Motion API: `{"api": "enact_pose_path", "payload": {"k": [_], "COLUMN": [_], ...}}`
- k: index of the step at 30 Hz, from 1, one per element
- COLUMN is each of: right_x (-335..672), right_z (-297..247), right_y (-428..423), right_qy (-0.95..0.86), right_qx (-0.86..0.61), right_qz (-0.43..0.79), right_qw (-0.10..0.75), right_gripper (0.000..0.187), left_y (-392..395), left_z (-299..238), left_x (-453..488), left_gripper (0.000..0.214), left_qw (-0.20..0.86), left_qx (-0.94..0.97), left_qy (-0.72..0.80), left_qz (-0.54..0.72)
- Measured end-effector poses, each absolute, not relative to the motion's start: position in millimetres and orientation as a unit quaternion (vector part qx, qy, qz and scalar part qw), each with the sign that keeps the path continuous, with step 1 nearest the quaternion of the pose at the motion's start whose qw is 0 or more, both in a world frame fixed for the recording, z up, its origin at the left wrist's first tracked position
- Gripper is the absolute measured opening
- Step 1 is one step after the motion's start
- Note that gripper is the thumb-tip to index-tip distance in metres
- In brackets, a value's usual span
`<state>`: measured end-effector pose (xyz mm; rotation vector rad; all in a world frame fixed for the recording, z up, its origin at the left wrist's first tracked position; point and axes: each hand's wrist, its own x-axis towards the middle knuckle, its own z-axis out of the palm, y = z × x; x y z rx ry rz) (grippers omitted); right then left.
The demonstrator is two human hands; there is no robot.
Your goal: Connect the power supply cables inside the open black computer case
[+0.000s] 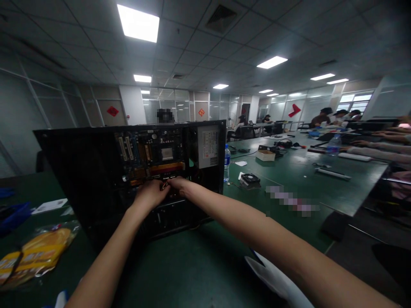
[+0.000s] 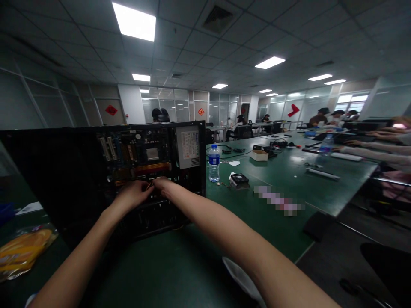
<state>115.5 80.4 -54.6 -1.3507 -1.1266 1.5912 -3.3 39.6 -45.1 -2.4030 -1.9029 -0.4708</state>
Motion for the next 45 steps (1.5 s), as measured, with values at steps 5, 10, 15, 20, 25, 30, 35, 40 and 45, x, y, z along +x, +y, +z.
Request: {"api": "enact_pose_path", "payload": {"k": [5, 10, 15, 20, 25, 30, 35, 40, 45], "right_x": [113, 112, 113, 120, 122, 119, 134, 148, 145], "right_z": [-53, -54, -58, -60, -56, -53, -52, -50, -48], "right_y": [79, 78, 83, 82, 75, 65, 56, 50, 41], "right_qy": [-0.467, -0.505, -0.546, -0.605, -0.650, -0.698, -0.785, -0.812, -0.855], "right_qx": [-0.549, -0.557, -0.585, -0.606, -0.612, -0.640, -0.579, -0.502, -0.437], "right_qz": [0.580, 0.537, 0.476, 0.386, 0.307, 0.188, 0.041, 0.072, 0.043], "right_qw": [0.380, 0.383, 0.364, 0.342, 0.329, 0.260, 0.217, 0.290, 0.275], "right_gripper": [0.017, 0.016, 0.017, 0.024, 0.028, 0.053, 0.061, 0.056, 0.046], "left_y": [37, 41, 44, 44, 35, 31, 36, 29, 22], "left_z": [-45, -47, -47, -45, -40, -38, -40, -38, -35], "left_x": [-2, -5, -6, -5, -2, 0, -1, 3, 8], "left_gripper": [0.040, 0.036, 0.031, 0.033, 0.040, 0.038, 0.035, 0.039, 0.027], "left_qw": [0.033, 0.019, 0.011, 0.005, 0.080, 0.066, 0.055, 0.097, 0.124], "left_qx": [-0.773, -0.778, -0.781, -0.780, -0.765, -0.766, -0.768, -0.753, -0.732], "left_qy": [-0.615, -0.611, -0.607, -0.611, -0.625, -0.629, -0.627, -0.640, -0.664], "left_qz": [-0.149, -0.145, -0.144, -0.134, -0.132, -0.116, -0.119, -0.115, -0.092]}}
